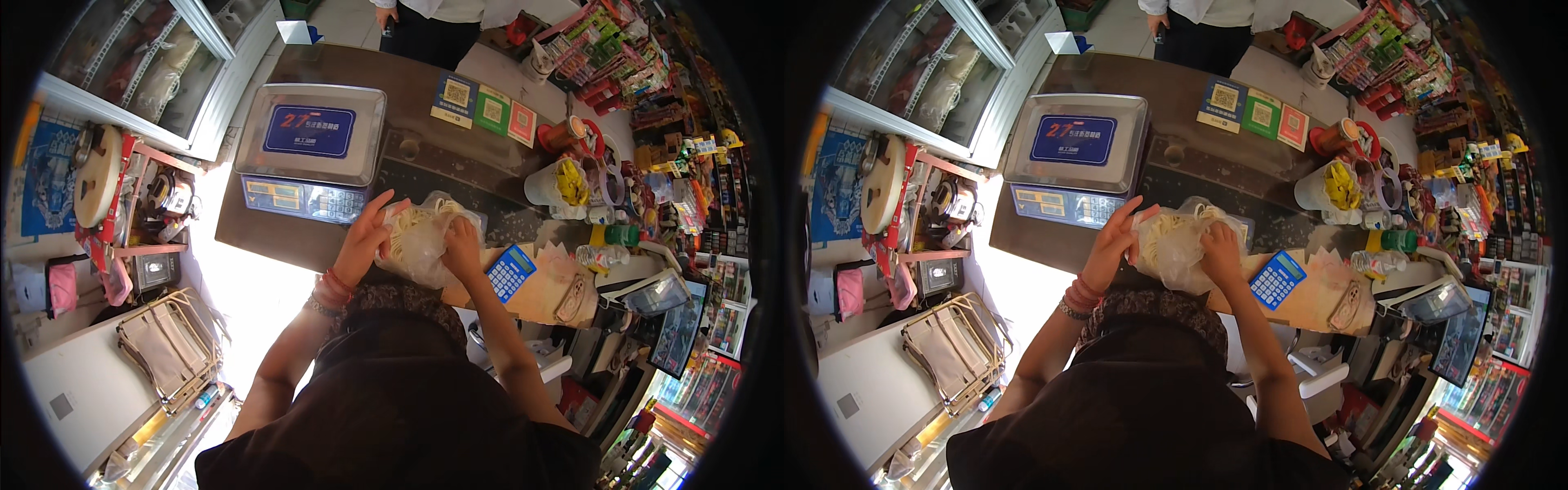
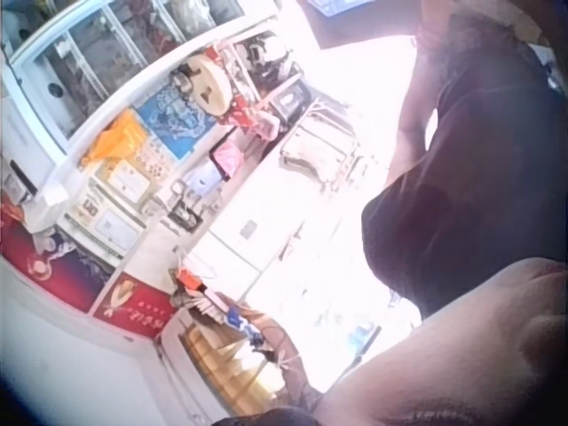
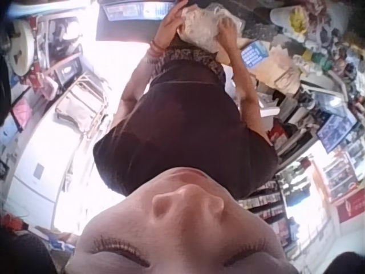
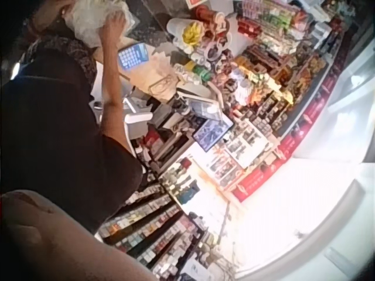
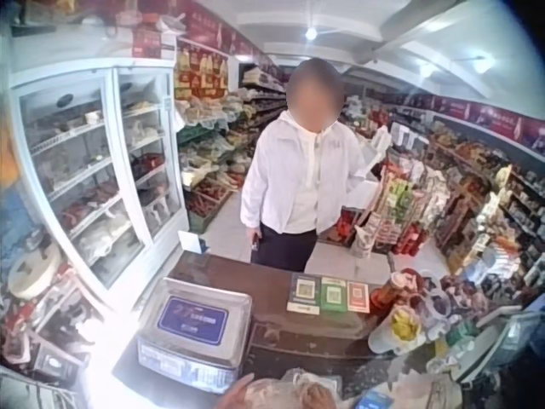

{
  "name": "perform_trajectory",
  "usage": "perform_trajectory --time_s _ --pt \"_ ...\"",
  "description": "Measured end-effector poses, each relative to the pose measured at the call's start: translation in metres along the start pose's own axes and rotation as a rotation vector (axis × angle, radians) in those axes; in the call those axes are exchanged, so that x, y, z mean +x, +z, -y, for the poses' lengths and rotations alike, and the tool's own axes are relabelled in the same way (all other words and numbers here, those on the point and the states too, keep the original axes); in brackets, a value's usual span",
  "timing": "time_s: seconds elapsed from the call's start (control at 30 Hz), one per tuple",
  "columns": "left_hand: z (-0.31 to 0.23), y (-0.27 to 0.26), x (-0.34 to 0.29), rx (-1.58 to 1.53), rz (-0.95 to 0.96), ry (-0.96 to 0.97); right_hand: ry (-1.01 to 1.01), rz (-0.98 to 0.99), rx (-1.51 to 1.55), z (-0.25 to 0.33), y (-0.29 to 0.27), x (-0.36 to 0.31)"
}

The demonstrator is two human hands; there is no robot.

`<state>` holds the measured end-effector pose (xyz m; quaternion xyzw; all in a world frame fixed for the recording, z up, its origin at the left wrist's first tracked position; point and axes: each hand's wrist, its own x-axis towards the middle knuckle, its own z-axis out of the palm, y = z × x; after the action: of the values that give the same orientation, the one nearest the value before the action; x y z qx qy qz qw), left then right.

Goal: The person retrieves noodles from a refrigerated display, weighs them on a digital scale, and places them into a plastic bag. They repeat this process for additional portions and also weigh two red tomatoes, placing them into a separate bag. The person interacts with a customer at the counter during the process.

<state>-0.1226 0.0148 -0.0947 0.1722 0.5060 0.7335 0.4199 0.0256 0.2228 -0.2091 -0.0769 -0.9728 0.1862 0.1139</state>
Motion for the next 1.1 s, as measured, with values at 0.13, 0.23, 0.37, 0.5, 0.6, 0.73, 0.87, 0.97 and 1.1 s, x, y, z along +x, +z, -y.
perform_trajectory --time_s 0.13,0.23,0.37,0.5,0.6,0.73,0.87,0.97,1.1 --pt "0.001 0.002 0.009 0.038 0.011 0.037 -0.095 -0.105 0.065 0.006 -0.002 0.001" --pt "0.001 -0.006 0.007 0.062 0.038 0.022 -0.031 -0.165 0.248 0.03 -0.032 0.008" --pt "0.005 -0.015 0.012 0.087 0.076 0.053 0.041 -0.216 0.467 0.063 -0.067 0.013" --pt "-0.001 -0.011 -0.003 0.091 0.044 0.006 0.066 -0.204 0.6 0.077 -0.086 0.014" --pt "-0.001 -0.01 -0.003 0.096 0.056 0.012 0.094 -0.211 0.672 0.084 -0.112 0.013" --pt "0.001 -0.014 0.001 0.057 0.063 0.012 0.091 -0.212 0.73 0.088 -0.147 0.02" --pt "0.0 -0.013 -0.003 0.077 0.083 0.011 0.132 -0.181 0.757 0.094 -0.178 0.001" --pt "0.003 -0.011 -0.007 0.032 0.114 0.009 0.149 -0.15 0.765 0.1 -0.197 -0.023" --pt "0.007 -0.019 -0.008 0.007 0.134 0.068 0.17 -0.157 0.789 0.108 -0.221 -0.037"
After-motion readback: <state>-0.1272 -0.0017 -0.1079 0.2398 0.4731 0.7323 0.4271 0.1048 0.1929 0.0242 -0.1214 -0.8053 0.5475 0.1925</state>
